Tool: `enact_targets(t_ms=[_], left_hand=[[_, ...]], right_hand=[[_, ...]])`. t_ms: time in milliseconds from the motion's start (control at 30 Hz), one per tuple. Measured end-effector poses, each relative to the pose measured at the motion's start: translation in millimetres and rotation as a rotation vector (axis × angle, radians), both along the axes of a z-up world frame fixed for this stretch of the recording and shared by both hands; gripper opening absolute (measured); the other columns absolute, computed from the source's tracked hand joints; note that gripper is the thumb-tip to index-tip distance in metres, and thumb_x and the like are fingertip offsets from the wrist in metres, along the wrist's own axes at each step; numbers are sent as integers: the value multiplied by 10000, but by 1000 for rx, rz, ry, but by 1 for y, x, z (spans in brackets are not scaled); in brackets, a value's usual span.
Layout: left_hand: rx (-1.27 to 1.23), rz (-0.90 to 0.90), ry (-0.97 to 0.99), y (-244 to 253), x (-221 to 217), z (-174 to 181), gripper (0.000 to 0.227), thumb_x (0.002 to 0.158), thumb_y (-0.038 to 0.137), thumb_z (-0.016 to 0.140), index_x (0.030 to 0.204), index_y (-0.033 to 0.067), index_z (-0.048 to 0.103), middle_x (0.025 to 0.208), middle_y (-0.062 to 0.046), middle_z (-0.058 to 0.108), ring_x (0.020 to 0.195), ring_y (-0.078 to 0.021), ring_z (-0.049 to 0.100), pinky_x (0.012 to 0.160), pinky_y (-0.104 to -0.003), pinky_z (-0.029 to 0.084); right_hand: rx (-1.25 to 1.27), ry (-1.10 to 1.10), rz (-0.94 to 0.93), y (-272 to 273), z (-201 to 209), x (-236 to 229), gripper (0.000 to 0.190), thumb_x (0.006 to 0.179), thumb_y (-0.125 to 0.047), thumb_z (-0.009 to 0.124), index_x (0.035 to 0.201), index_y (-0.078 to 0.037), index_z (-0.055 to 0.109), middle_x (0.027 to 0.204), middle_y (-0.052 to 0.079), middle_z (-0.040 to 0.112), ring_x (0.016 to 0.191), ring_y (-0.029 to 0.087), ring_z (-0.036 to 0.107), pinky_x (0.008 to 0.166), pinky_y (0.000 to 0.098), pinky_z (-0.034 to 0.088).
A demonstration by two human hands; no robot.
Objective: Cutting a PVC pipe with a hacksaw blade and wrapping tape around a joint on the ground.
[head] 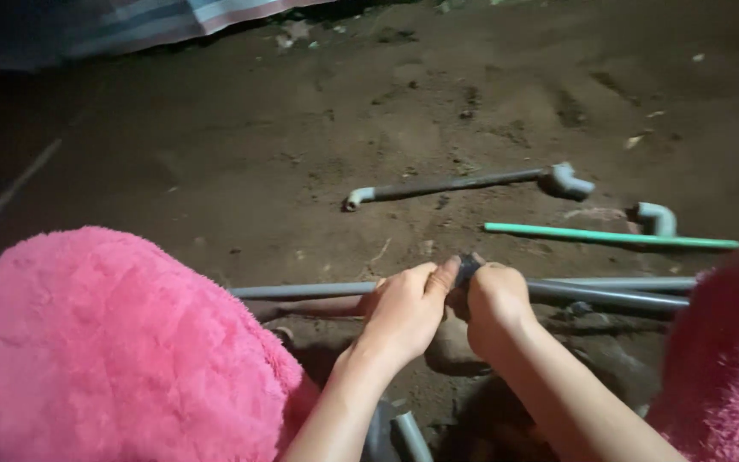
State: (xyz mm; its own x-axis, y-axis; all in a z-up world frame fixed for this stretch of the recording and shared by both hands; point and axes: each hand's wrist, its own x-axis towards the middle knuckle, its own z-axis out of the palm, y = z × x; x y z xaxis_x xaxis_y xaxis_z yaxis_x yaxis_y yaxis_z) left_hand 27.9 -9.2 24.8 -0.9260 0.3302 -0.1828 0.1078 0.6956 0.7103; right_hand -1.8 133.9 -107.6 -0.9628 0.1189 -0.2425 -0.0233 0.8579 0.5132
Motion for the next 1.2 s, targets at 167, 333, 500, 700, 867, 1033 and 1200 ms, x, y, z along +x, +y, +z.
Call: enact_targets(t_ms=[167,333,500,700,867,1033,1200], left_hand=[[82,65,161,-3,-8,6,392,1135,214,376,1096,64,736,1212,-163,795,1223,-358,732,1110,-501,488],[62,162,212,-32,-1,14,327,1077,324,459,1003,134,714,1095,-139,798,1177,-429,702,990,-559,534],[116,242,145,-44,-8,15,378,1081,395,499,937,137,735,924,-165,790,1054,-426,747,911,-505,539],[105,301,102,-23,-13,26,392,1072,414,502,918,160,758,852,-128,809,987,-382,783,879,-475,562],[5,279,34,-4,-4,48,437,1057,464,460,960,207,799,999,-109,842,1153,-348,755,967,-446,558],[-104,180,70,11,-13,15,421,1060,467,460,883,163,691,899,-109,787,882,-326,666,781,-442,445],[-75,186,8,23,2,4,415,1029,509,514,793,218,692,806,-88,772,806,-330,658,724,-429,427]], right_hand=[[-522,324,-244,-35,17,-12,425,854,-412,685,1188,-163,766,1098,-11,763,1085,138,740,917,291,610],[-1348,542,-560,-92,80,12,477,823,-226,565,1237,-100,766,1048,75,758,1046,190,705,906,332,568],[-2164,779,-923,-99,121,18,587,790,-36,451,1284,-36,768,998,161,755,1007,244,671,894,375,527],[-2325,686,-901,-65,123,28,390,778,25,448,982,37,779,662,254,640,591,351,687,517,418,505],[-2471,502,-909,-30,139,58,324,980,-61,526,1199,72,725,770,211,705,554,273,673,402,362,481],[-2492,459,-725,9,120,82,144,1063,-50,608,983,26,700,710,185,674,558,244,612,569,361,509],[-2350,542,-815,10,98,94,149,1027,-51,667,934,58,710,927,141,709,603,257,598,582,358,533]])
